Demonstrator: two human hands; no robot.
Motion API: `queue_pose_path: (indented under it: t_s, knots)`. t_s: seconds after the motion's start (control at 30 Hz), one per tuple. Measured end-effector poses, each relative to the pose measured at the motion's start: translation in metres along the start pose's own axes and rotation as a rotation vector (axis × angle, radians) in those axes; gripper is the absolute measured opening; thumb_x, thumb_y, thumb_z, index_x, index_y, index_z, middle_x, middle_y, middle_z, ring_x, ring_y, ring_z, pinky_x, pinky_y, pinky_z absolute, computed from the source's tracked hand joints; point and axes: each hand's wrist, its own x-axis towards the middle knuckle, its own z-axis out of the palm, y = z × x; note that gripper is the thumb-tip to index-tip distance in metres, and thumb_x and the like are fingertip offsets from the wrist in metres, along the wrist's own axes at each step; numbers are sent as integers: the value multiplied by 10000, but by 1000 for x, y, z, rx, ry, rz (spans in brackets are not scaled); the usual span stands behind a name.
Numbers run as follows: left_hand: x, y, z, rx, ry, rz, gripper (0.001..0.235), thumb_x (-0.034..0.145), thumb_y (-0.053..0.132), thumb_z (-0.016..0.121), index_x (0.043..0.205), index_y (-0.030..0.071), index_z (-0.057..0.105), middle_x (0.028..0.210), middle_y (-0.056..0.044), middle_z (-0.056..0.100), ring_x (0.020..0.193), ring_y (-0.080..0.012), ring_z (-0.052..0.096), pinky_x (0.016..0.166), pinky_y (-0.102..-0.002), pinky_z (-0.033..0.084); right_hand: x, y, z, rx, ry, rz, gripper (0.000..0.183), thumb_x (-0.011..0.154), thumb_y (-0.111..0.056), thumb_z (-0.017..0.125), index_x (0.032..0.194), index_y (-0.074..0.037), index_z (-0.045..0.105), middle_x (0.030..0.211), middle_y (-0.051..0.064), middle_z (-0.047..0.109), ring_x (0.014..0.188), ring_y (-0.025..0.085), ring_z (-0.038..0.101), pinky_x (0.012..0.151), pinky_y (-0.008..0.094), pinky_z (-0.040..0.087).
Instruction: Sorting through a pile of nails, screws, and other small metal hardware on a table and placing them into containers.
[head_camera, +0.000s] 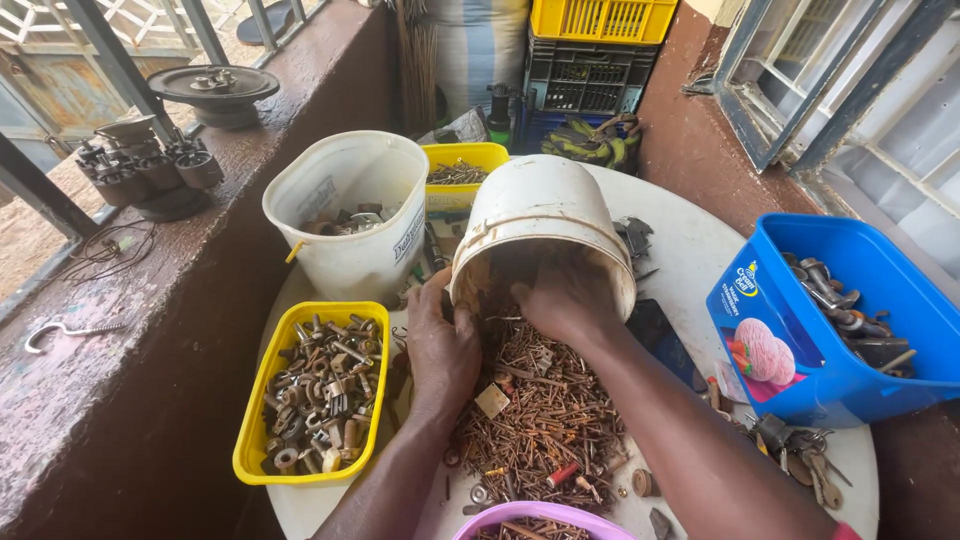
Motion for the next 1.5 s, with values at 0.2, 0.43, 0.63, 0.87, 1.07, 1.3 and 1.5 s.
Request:
queue_pose_path:
  t_s: [0.2, 0.43, 0.63, 0.87, 1.07, 1.3, 1.5]
  knots:
    - [3, 4, 0, 20, -3, 2, 428, 962, 76, 602, 1361, 227, 630, 1116, -106, 574, 1017, -426, 677, 914, -567, 579, -12, -35, -32, 183, -253, -48, 691, 1090, -489, 410, 1536, 26, 529, 1587, 305, 512, 1507, 487, 450, 1230, 626, 334]
    - [0, -4, 4, 2, 25, 19, 380, 949, 120, 645, 1310, 230, 681, 1099, -89, 611, 1031, -382, 706, 892, -497, 581, -52, -4, 7, 277, -256, -443, 605, 1126, -361, 429, 1535, 79, 494, 1566, 361, 466, 1512, 556, 355, 1237, 631, 319]
    - [2, -15, 7, 30, 65, 115, 429, 891, 83, 663, 1306, 185, 700, 1120, -106, 627, 1039, -384, 702, 915, -476, 577, -84, -8, 11, 101, -244, -475, 712, 1143, -485, 330, 1582, 72, 395, 1623, 352, 367, 1551, 548, 258, 1250, 659, 223]
    - [5, 4, -3, 29, -44, -36, 420, 927, 151, 579, 1337, 161, 670, 1228, -108, 647, 1208, -302, 611, 1064, -463, 464, -86, -2, 63, 42, 46, -513, 787, 1050, -540, 518, 1612, -5, 389, 1692, 207, 368, 1576, 405, 250, 1256, 581, 162]
    - [4, 5, -2, 26, -54, -55, 406, 935, 135, 588, 1331, 172, 670, 1251, -101, 655, 1213, -278, 612, 1051, -459, 481, -110, -16, 36, 41, -193, -516, 787, 1104, -558, 402, 1658, -20, 253, 1753, 242, 156, 1622, 402, 89, 1283, 532, 22]
    - [5, 3, -1, 30, -28, 30, 377, 912, 129, 604, 1275, 153, 703, 1231, -87, 704, 1189, -273, 627, 1041, -427, 475, -117, -6, 8, 390, -142, -683, 480, 1054, -307, 591, 1418, 6, 593, 1480, 171, 585, 1354, 320, 528, 1157, 429, 379]
    - [3, 3, -5, 35, -3, 28, 389, 923, 134, 680, 1306, 191, 718, 994, -93, 645, 1029, -319, 703, 969, -472, 555, -92, 36, -35, 608, -124, -285, 438, 1051, -80, 448, 1427, -35, 668, 1352, 243, 734, 1277, 432, 693, 1137, 563, 523]
